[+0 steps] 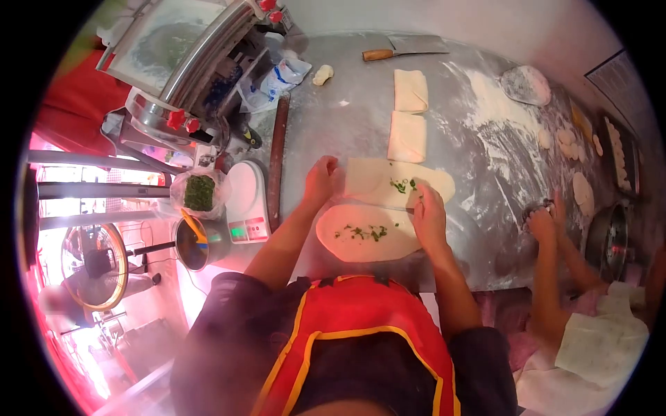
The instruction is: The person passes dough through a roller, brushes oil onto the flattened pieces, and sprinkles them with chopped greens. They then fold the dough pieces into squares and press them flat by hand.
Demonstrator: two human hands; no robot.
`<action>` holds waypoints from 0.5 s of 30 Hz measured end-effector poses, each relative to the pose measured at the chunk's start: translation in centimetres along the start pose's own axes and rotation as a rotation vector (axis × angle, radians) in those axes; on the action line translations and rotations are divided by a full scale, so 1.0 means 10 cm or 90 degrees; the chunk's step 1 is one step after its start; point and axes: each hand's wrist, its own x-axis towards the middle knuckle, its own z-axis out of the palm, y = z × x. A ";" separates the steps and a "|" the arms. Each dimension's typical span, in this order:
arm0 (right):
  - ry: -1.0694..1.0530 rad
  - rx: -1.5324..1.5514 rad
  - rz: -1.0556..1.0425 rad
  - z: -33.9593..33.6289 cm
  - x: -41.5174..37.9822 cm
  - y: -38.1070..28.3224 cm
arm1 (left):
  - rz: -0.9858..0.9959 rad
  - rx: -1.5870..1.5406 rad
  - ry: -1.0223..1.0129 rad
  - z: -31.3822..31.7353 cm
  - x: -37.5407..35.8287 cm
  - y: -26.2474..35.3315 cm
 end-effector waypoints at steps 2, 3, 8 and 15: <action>-0.006 -0.004 0.016 -0.01 0.00 -0.01 | -0.025 0.032 -0.025 -0.03 0.13 0.03; -0.009 -0.002 0.038 -0.03 -0.02 -0.02 | -0.058 0.071 -0.074 -0.08 0.19 0.05; 0.019 0.034 0.045 -0.01 -0.06 0.00 | -0.137 0.193 -0.208 0.01 0.08 0.29; -0.089 0.245 0.084 0.29 0.02 -0.45 | -0.069 0.080 -0.202 0.15 -0.03 0.42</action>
